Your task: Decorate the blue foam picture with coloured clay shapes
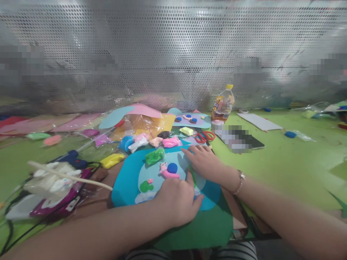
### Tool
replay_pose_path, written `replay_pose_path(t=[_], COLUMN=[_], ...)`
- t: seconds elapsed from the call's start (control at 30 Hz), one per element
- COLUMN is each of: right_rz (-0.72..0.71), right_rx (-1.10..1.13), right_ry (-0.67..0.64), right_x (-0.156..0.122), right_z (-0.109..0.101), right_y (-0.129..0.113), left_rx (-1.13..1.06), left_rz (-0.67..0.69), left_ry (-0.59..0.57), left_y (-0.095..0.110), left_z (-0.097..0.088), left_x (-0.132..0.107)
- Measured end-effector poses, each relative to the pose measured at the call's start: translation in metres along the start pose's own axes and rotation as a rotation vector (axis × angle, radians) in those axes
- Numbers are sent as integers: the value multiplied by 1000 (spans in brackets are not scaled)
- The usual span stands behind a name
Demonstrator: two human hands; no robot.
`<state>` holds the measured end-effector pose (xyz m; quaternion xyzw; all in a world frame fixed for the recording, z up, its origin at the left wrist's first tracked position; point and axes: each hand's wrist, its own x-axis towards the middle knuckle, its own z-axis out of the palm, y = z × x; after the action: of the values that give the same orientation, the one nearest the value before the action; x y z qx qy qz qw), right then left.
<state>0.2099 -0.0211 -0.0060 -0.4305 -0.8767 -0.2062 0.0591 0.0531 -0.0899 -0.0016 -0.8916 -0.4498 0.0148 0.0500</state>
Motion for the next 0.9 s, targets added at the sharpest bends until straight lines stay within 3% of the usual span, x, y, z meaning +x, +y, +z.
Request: replay_pose_path(t=[0.27,0.6,0.9], right_rz=[-63,-90,-32], right_rx=[57,86,-16], right_ry=[-10,-26,-69], right_x=[1,3,-10], right_z=[-6,-8,-15], right_y=[-9,-10,-12], left_rx=[-50,-81,-19], left_rz=[-41,-14,-6], left_ry=[-52,-61,-97], left_y=[-4,-8,1], left_z=[-14,-15,-10], left_x=[8,11,1])
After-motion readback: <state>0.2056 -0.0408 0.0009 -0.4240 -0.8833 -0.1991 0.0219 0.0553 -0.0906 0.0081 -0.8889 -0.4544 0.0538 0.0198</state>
